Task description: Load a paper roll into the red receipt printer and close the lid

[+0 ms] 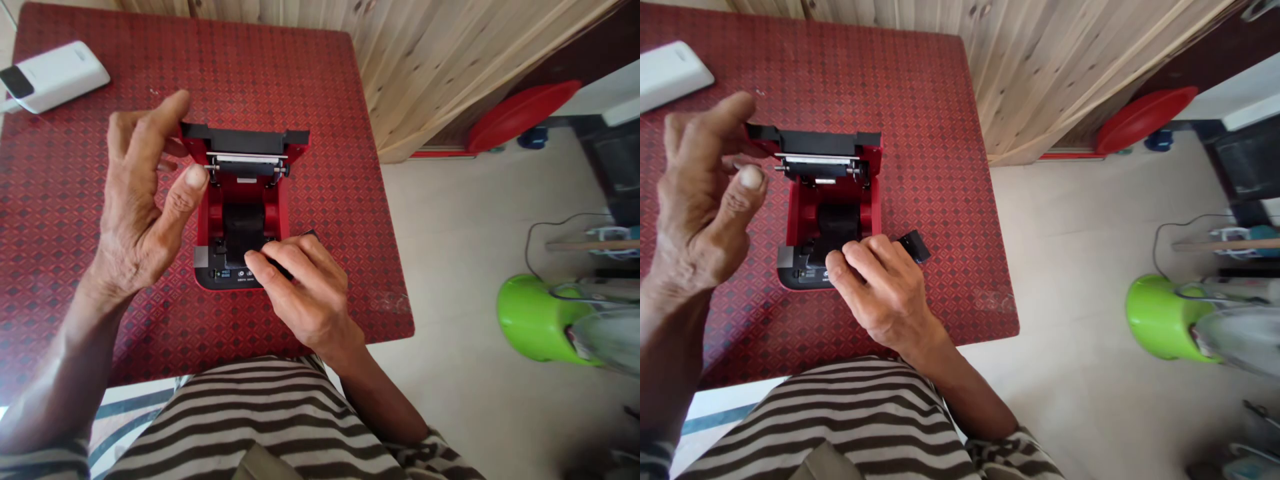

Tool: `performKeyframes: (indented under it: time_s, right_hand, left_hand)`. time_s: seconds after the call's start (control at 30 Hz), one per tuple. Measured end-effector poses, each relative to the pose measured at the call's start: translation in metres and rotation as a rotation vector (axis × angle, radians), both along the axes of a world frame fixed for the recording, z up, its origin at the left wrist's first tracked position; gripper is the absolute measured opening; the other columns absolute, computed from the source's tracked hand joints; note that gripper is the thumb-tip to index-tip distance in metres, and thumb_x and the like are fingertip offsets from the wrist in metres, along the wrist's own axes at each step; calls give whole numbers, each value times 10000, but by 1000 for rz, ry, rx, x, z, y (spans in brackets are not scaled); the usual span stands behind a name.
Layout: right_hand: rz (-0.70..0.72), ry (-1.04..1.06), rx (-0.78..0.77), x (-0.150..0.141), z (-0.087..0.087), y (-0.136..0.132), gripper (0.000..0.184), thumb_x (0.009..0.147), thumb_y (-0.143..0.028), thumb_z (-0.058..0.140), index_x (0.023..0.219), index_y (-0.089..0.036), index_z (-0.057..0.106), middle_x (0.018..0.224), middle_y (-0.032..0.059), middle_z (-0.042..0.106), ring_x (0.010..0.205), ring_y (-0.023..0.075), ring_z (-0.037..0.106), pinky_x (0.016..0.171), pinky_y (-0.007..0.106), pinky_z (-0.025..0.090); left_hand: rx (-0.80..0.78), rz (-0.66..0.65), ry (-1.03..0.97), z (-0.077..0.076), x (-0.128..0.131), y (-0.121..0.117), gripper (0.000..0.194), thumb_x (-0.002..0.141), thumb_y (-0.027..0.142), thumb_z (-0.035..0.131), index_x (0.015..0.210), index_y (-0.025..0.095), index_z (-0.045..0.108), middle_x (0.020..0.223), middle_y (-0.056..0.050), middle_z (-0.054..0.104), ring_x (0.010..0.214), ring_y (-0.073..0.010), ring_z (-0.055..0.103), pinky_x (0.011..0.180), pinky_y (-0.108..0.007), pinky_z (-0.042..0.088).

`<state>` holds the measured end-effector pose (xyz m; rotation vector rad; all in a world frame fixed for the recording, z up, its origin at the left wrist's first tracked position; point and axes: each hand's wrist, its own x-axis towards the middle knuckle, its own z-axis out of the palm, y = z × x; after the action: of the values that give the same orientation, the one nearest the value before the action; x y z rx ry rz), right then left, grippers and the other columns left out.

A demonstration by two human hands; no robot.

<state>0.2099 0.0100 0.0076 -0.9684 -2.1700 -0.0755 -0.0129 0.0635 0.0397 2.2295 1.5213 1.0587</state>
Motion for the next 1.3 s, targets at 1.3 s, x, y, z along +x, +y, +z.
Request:
performKeyframes:
  time_s: [1.3]
  right_hand:
    - [-19,-25,-93,-3,1,-11,157,1006,-67,654,1138,-108,730,1192,125,825,1105,228,767,979,380,643]
  left_hand:
    - [28,-233,88,-37,-12,-61,669,974,591,652,1583,341,530,1533,-141,608,1512,-371,517,1261,-560,423]
